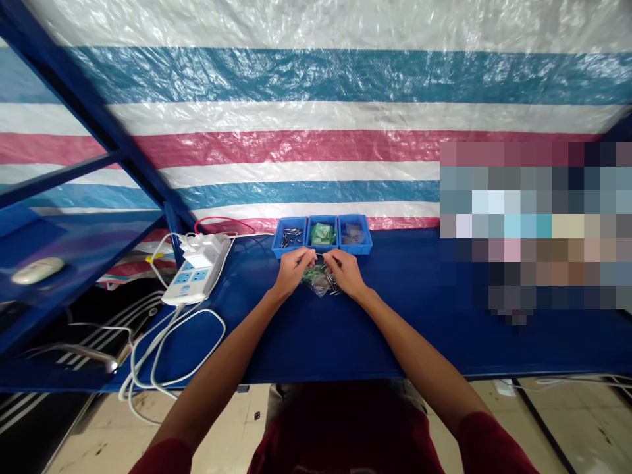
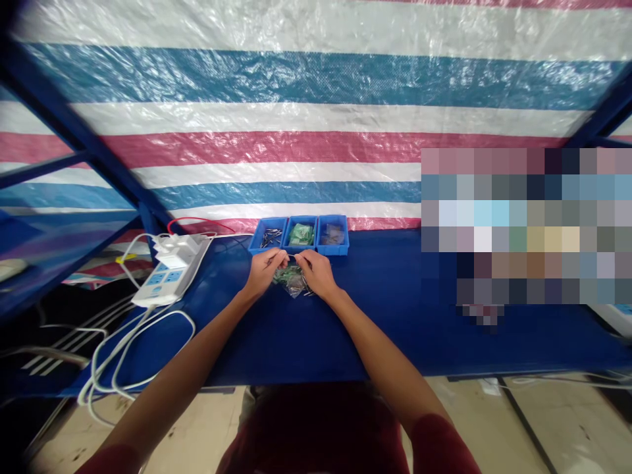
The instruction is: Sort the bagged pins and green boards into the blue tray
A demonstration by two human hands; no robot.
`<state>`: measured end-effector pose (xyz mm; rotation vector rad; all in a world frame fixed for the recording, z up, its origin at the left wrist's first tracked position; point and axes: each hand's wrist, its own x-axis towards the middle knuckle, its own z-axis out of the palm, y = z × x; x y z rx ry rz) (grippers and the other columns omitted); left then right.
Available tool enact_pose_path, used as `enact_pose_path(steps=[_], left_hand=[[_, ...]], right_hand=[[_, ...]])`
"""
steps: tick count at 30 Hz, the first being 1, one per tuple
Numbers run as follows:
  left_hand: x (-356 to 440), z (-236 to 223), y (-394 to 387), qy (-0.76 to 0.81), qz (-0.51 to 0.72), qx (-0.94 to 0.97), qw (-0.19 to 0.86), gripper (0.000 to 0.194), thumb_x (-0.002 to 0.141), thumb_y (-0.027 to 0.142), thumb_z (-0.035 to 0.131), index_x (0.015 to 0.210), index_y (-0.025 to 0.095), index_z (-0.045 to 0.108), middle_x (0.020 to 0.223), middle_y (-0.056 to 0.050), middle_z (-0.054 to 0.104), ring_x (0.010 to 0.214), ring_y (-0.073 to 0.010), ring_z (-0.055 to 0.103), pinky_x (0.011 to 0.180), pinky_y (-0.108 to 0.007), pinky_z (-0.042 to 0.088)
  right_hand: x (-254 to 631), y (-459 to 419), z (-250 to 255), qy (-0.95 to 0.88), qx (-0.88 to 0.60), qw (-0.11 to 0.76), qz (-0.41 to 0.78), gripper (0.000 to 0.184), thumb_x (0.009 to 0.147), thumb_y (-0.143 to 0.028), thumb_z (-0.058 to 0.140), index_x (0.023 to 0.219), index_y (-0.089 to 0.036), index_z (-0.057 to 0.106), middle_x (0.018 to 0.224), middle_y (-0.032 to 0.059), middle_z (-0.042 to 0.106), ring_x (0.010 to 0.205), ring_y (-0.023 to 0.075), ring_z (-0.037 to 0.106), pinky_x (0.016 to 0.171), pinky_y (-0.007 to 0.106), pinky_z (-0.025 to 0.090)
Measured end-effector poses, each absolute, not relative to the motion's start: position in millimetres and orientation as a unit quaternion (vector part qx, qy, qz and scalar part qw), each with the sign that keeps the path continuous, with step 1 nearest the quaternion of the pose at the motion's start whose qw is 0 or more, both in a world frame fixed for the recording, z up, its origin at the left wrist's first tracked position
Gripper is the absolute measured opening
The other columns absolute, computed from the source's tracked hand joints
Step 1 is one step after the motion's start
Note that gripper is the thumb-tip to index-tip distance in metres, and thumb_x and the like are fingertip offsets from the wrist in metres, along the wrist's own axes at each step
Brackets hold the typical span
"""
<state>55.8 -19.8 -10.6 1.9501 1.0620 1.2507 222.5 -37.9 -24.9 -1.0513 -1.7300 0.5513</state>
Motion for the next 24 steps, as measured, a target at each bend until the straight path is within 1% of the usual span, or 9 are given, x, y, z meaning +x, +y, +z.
enact_pose_path(steps=[3, 6, 9, 12, 16, 18, 24], left_hand=[[58.6, -16.0, -17.1, 0.39, 0.5, 0.71, 0.306, 0.029, 0.085, 0.044, 0.059, 0.08, 0.017, 0.067, 0.08, -0.003, 0.069, 0.067, -0.0142, 0.061, 0.062, -0.025, 0.049], [61.0, -17.4, -16.6, 0.377, 0.513, 0.695, 0.333, 0.028, 0.086, 0.043, 0.059, 0.088, 0.016, 0.067, 0.095, -0.007, 0.071, 0.077, -0.0166, 0.066, 0.066, -0.026, 0.052], [61.5, -16.5, -17.4, 0.361, 0.527, 0.682, 0.357, 0.027, 0.09, 0.042, 0.053, 0.093, 0.016, 0.062, 0.09, -0.007, 0.072, 0.08, -0.0175, 0.068, 0.072, -0.028, 0.054], [60.5, -15.2, -19.0, 0.372, 0.506, 0.704, 0.33, 0.026, 0.093, 0.042, 0.048, 0.095, 0.017, 0.057, 0.082, -0.004, 0.071, 0.078, -0.0159, 0.068, 0.076, -0.029, 0.054], [59.5, -12.8, -21.6, 0.391, 0.473, 0.734, 0.291, 0.028, 0.096, 0.042, 0.04, 0.096, 0.018, 0.055, 0.086, -0.004, 0.07, 0.081, -0.0151, 0.067, 0.078, -0.028, 0.054], [59.0, -12.2, -21.8, 0.39, 0.469, 0.743, 0.275, 0.029, 0.097, 0.042, 0.039, 0.096, 0.018, 0.055, 0.089, -0.005, 0.069, 0.083, -0.0149, 0.067, 0.078, -0.027, 0.053], [54.8, -18.0, -16.3, 0.394, 0.435, 0.791, 0.174, 0.033, 0.097, 0.041, 0.039, 0.104, 0.017, 0.061, 0.086, -0.005, 0.068, 0.074, -0.0142, 0.063, 0.077, -0.027, 0.049]], right_hand=[[221.8, -38.2, -24.9, -0.72, -0.438, 0.484, 0.234, 0.041, 0.096, -0.045, 0.037, 0.07, -0.02, 0.055, 0.061, -0.0004, 0.054, 0.062, 0.0139, 0.052, 0.062, 0.024, 0.037], [221.1, -36.9, -27.4, -0.721, -0.453, 0.471, 0.232, 0.04, 0.096, -0.043, 0.036, 0.069, -0.019, 0.054, 0.06, -0.0014, 0.053, 0.06, 0.0129, 0.051, 0.061, 0.024, 0.035], [221.3, -35.5, -29.3, -0.712, -0.473, 0.469, 0.223, 0.041, 0.096, -0.043, 0.035, 0.069, -0.019, 0.055, 0.06, -0.0015, 0.054, 0.058, 0.0124, 0.05, 0.06, 0.023, 0.035], [221.9, -35.6, -28.6, -0.7, -0.483, 0.481, 0.211, 0.043, 0.095, -0.045, 0.036, 0.067, -0.019, 0.056, 0.059, -0.0011, 0.054, 0.056, 0.0129, 0.05, 0.06, 0.024, 0.035], [222.4, -37.3, -26.2, -0.682, -0.491, 0.503, 0.202, 0.044, 0.094, -0.047, 0.037, 0.066, -0.02, 0.057, 0.057, -0.0003, 0.055, 0.055, 0.014, 0.051, 0.06, 0.025, 0.037], [222.5, -37.7, -25.9, -0.679, -0.492, 0.507, 0.2, 0.045, 0.094, -0.048, 0.037, 0.067, -0.02, 0.058, 0.057, 0.0001, 0.056, 0.055, 0.0144, 0.052, 0.06, 0.026, 0.038], [223.3, -36.6, -27.2, -0.681, -0.497, 0.503, 0.193, 0.045, 0.094, -0.048, 0.038, 0.068, -0.02, 0.061, 0.058, 0.0006, 0.058, 0.055, 0.0148, 0.053, 0.06, 0.026, 0.038]])
